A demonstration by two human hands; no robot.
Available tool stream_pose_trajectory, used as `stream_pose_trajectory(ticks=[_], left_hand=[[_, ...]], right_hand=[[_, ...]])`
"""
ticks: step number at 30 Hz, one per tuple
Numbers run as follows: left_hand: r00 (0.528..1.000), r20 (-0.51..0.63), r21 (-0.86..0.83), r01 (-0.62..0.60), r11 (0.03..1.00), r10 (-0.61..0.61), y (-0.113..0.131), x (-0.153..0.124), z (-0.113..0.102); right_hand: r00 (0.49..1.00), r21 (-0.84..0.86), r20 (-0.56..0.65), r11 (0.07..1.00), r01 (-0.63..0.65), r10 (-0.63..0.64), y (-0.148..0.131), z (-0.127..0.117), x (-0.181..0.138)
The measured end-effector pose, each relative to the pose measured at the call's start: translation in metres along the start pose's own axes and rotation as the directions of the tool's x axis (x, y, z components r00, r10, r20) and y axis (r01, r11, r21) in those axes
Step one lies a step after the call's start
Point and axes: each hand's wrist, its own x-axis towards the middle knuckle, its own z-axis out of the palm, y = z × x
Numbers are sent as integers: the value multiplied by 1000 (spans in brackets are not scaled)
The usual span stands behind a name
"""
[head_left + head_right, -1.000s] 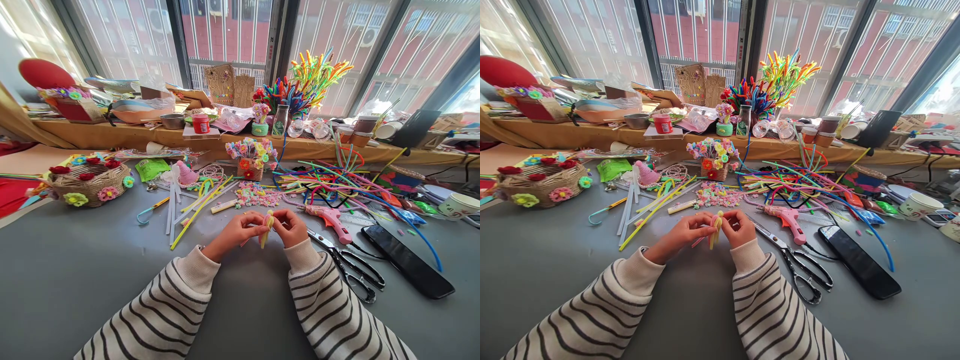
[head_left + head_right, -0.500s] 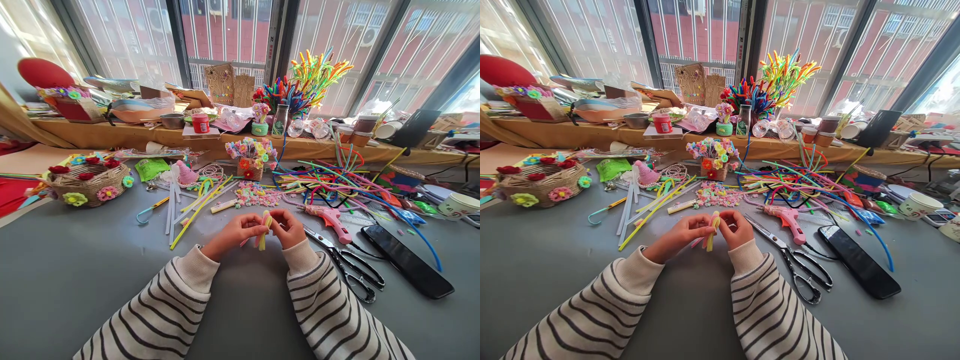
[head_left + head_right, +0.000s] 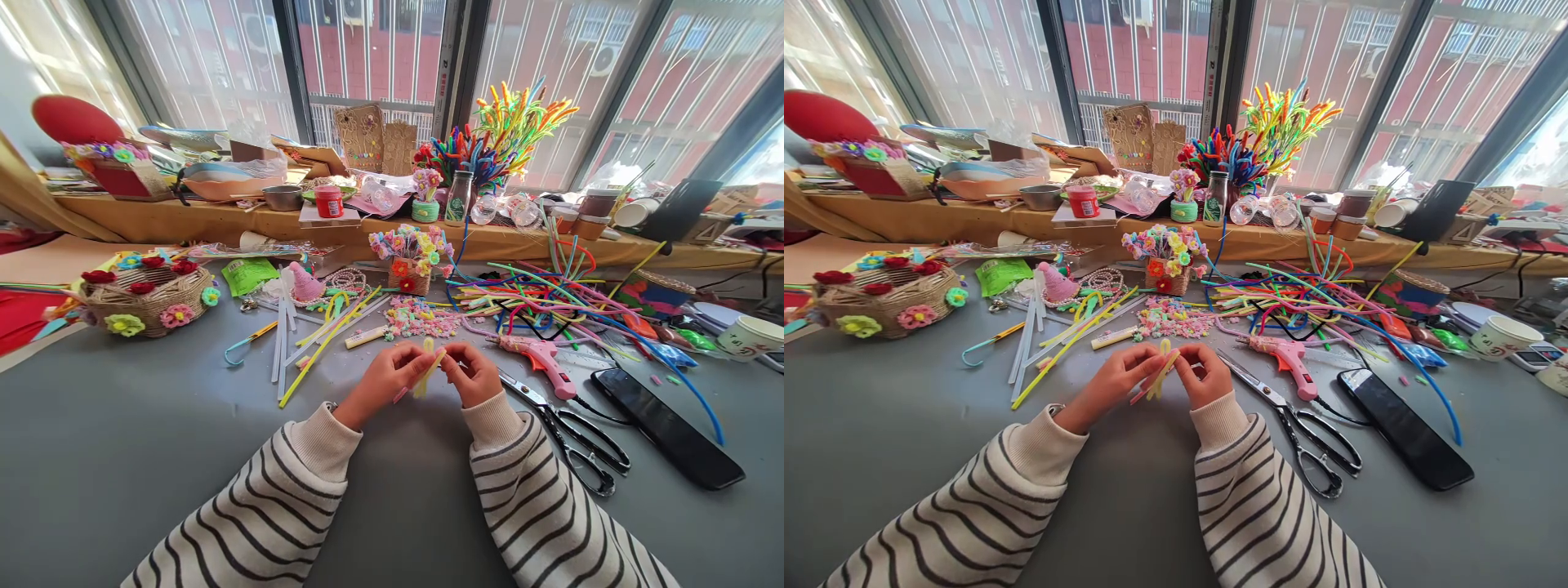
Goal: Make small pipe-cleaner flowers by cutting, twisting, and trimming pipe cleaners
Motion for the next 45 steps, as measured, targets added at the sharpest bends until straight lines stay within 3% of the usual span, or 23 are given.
stream_pose_trajectory(ticks=[5,9,15,19,27,36,41,45], left_hand=[[950,-312,-120,-22,992,-16,-9,6,-5],[916,-399,-130,-7,992,-46,-12,7,-7],[981,-191,-41,-31,999,23,-8,3,-4],[997,-64,-18,-44,999,43,-10,2,-3],[995,-33,20,-94,995,95,-10,3,-2],[992,-46,72,-111,991,115,-10,2,1],[992,-47,122,-107,987,113,-9,2,3],[997,40,75,-65,995,62,-9,2,4]], right_hand=[[1000,77,5,997,-23,23,-5,1,-1],[1000,125,19,992,-21,19,-6,2,-2],[999,39,41,999,17,-19,-1,3,-2],[1000,32,10,999,1,-2,1,3,-2],[987,-204,-32,968,145,-154,1,2,-3],[951,-317,5,901,295,-310,-3,2,-3],[946,-366,-20,883,295,-324,0,1,-3],[959,-353,-41,902,248,-280,0,1,-3]])
